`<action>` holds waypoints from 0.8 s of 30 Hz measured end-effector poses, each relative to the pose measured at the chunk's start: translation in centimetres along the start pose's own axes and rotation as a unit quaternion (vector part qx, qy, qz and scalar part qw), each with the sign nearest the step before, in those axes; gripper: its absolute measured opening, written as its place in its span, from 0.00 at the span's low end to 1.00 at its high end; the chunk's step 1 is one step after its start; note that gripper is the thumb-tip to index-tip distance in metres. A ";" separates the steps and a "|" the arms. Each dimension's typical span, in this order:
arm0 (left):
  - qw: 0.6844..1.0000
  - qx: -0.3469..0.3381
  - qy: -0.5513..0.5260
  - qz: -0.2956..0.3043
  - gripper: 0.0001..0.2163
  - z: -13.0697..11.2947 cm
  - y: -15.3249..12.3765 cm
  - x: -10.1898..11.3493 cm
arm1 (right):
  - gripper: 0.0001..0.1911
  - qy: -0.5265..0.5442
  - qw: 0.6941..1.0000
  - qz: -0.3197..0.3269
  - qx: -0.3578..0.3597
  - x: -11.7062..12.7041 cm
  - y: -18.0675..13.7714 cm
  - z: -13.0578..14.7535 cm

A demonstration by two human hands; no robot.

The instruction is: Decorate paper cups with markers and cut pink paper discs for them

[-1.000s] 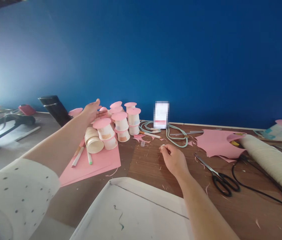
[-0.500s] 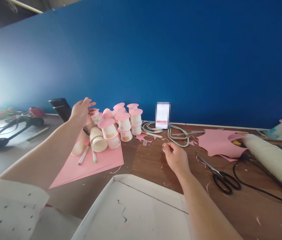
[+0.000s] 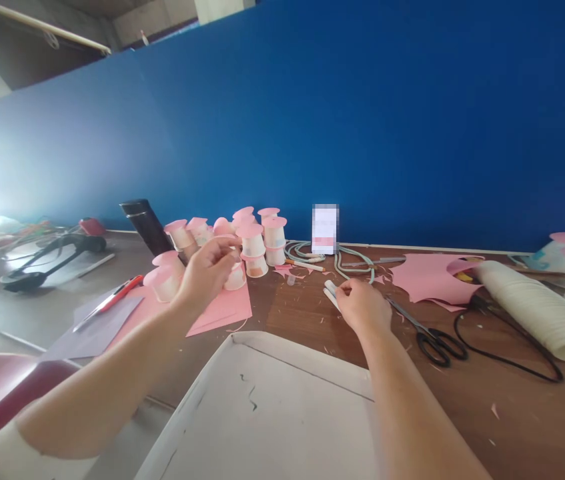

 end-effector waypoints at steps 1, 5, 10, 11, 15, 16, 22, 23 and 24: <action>1.000 0.006 -0.002 0.021 0.13 -0.3 -0.3 -1.3 | 0.18 -0.016 1.000 0.013 -0.002 -0.1 -0.1 0.0; 0.985 0.017 0.073 0.153 0.11 -0.9 -0.1 -7.5 | 0.20 -0.046 0.998 0.030 -0.002 -0.3 0.0 -0.2; 0.932 0.034 0.278 0.229 0.11 1.1 0.7 -13.1 | 0.17 -0.042 0.999 0.019 0.024 -0.5 0.1 0.1; 0.928 0.044 0.299 0.219 0.11 1.7 0.8 -13.6 | 0.16 -0.043 0.999 0.016 0.029 -0.5 0.1 0.2; 0.917 0.052 0.374 0.129 0.17 4.1 0.6 -14.1 | 0.16 -0.058 0.997 0.019 0.047 -1.0 0.0 0.7; 0.914 0.046 0.387 0.111 0.18 4.6 0.3 -14.1 | 0.17 -0.063 0.996 0.018 0.056 -1.0 0.0 0.9; 0.908 0.015 0.412 0.075 0.19 6.5 -0.9 -14.9 | 0.15 -0.083 0.994 0.011 0.069 -1.4 0.3 0.9; 0.905 0.010 0.416 0.082 0.18 6.5 -0.8 -15.0 | 0.15 -0.085 0.994 0.007 0.070 -1.4 0.3 0.9; 0.903 0.008 0.421 0.091 0.16 6.6 -0.8 -15.2 | 0.15 -0.087 0.994 0.003 0.072 -1.3 0.3 0.8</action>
Point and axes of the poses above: each hand's wrist, its own y-axis towards the middle knuckle, its own x-axis out of the back of the hand, z = x × y, the point moved 9 cm from there along y, towards the middle knuckle, and after that the axes turned 2 degrees about -z, right-handed, at the moved point
